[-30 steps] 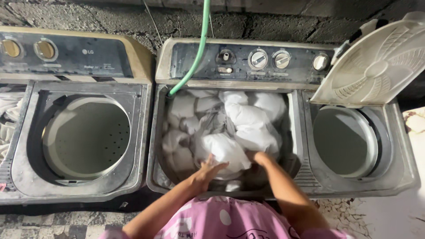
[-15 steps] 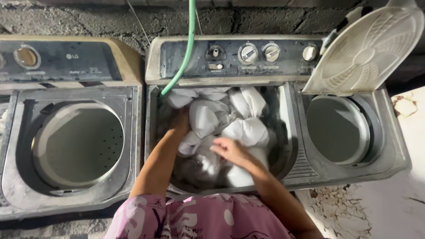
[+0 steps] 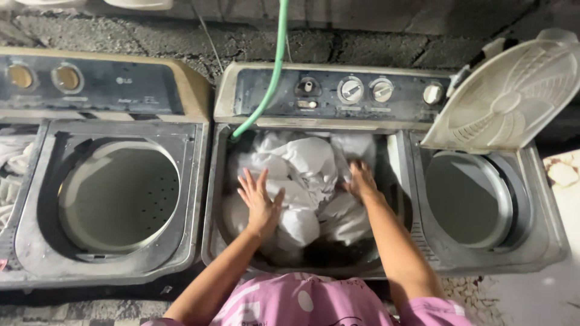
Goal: The person places white clothes into a washing machine, turns the control knobs, and then moves the clothes around in the water by hand.
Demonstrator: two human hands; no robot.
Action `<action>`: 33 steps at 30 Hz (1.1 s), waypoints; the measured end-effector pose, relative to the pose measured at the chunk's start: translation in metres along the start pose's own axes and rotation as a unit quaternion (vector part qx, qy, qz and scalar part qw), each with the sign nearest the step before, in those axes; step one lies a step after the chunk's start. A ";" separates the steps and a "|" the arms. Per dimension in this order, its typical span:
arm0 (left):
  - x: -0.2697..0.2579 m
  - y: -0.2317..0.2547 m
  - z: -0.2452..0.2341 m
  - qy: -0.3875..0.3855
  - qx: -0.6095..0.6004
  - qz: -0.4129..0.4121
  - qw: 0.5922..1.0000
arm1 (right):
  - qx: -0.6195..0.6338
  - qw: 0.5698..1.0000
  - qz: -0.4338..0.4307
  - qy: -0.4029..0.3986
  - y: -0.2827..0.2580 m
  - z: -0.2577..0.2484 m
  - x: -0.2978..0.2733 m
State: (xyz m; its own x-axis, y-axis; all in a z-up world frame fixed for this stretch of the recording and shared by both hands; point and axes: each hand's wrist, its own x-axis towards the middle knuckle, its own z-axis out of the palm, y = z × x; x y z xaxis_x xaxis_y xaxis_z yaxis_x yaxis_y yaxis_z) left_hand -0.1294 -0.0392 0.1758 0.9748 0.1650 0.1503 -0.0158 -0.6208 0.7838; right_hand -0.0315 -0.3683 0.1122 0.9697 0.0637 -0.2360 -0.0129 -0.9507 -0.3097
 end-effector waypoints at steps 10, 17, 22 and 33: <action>-0.051 -0.019 0.002 -0.065 0.019 -0.134 0.989 | -0.136 0.936 -0.074 -0.317 -0.026 0.119 -0.091; -0.038 -0.049 0.043 -0.077 -0.094 -0.353 0.928 | 0.010 0.954 -0.113 -0.277 -0.085 0.026 -0.123; -0.038 -0.036 0.069 -0.202 -0.210 -0.429 0.855 | 0.099 0.993 -0.014 0.058 -0.112 -0.090 -0.097; 0.095 -0.099 0.087 -0.290 0.099 -0.043 0.951 | -0.015 0.975 0.131 -0.178 -0.059 -0.021 -0.094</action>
State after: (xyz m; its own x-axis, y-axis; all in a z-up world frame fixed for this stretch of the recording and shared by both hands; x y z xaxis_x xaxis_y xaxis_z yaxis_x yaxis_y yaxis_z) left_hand -0.0156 -0.0283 0.0598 0.9300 -0.1929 -0.3127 0.0564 -0.7661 0.6402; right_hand -0.1170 -0.3243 0.1717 0.7882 -0.0869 -0.6093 -0.2365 -0.9567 -0.1695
